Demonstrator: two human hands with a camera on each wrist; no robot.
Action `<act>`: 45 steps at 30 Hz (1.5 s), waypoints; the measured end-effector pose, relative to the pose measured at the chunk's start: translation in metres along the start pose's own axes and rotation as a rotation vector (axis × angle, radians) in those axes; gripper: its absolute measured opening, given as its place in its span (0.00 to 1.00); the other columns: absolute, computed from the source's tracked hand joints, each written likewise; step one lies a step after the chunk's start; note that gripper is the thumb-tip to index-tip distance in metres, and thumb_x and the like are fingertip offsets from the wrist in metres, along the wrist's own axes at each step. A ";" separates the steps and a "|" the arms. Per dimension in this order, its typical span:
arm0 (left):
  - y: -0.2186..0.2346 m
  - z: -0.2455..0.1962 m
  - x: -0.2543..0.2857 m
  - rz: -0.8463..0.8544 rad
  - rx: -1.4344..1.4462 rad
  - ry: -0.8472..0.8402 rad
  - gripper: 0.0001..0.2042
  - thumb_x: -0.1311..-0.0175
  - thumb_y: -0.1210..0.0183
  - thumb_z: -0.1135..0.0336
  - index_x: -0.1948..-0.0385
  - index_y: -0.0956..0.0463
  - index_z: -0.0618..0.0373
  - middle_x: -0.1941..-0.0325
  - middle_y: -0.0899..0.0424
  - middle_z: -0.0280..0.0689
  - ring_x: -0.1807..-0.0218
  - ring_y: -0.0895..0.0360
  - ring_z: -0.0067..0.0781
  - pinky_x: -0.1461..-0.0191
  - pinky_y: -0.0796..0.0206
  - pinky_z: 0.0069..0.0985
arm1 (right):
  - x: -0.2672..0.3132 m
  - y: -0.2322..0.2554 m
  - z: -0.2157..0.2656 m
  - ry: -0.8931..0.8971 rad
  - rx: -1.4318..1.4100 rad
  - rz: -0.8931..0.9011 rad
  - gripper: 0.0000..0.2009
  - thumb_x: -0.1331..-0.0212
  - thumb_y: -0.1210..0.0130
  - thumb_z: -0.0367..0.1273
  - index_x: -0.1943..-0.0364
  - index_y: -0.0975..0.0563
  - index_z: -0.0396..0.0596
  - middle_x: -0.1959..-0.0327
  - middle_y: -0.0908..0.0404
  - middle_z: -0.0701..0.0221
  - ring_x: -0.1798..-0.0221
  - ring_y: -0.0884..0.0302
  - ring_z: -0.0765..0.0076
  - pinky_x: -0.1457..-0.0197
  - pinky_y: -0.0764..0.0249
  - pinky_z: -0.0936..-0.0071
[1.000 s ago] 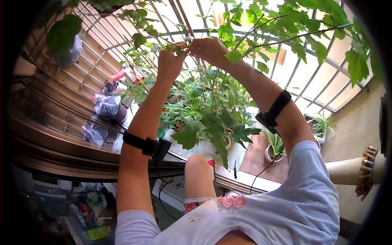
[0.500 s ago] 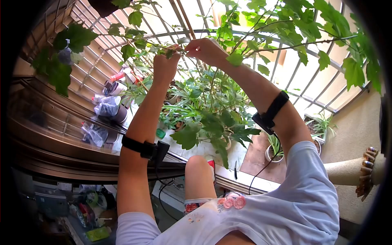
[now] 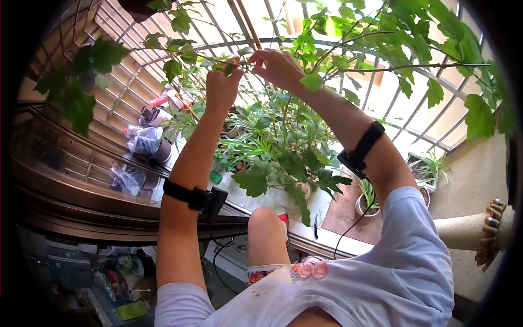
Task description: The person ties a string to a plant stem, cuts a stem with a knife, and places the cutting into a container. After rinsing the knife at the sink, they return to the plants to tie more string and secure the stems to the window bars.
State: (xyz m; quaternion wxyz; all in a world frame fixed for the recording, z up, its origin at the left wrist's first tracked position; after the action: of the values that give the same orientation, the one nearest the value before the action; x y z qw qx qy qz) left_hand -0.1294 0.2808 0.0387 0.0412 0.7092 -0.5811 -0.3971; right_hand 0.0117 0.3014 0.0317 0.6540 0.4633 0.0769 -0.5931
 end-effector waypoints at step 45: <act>0.002 -0.001 0.004 -0.038 0.062 -0.110 0.16 0.51 0.47 0.68 0.60 0.24 0.62 0.70 0.19 0.44 0.70 0.23 0.29 0.63 0.33 0.25 | 0.003 -0.009 -0.012 -0.197 -0.301 0.061 0.14 0.53 0.41 0.41 0.68 0.20 0.46 0.77 0.21 0.66 0.75 0.23 0.67 0.68 0.27 0.70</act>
State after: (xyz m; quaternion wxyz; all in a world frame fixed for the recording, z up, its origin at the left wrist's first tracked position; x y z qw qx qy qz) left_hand -0.1299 0.2767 0.0388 -0.0204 0.6980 -0.5811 -0.4181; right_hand 0.0104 0.3093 0.0185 0.7379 0.3020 0.0865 -0.5973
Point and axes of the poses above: each hand's wrist, its own x-axis away from the middle knuckle, its own y-axis out of the back of the hand, z = x × y, the point moved 8 cm from there along -x, towards the middle knuckle
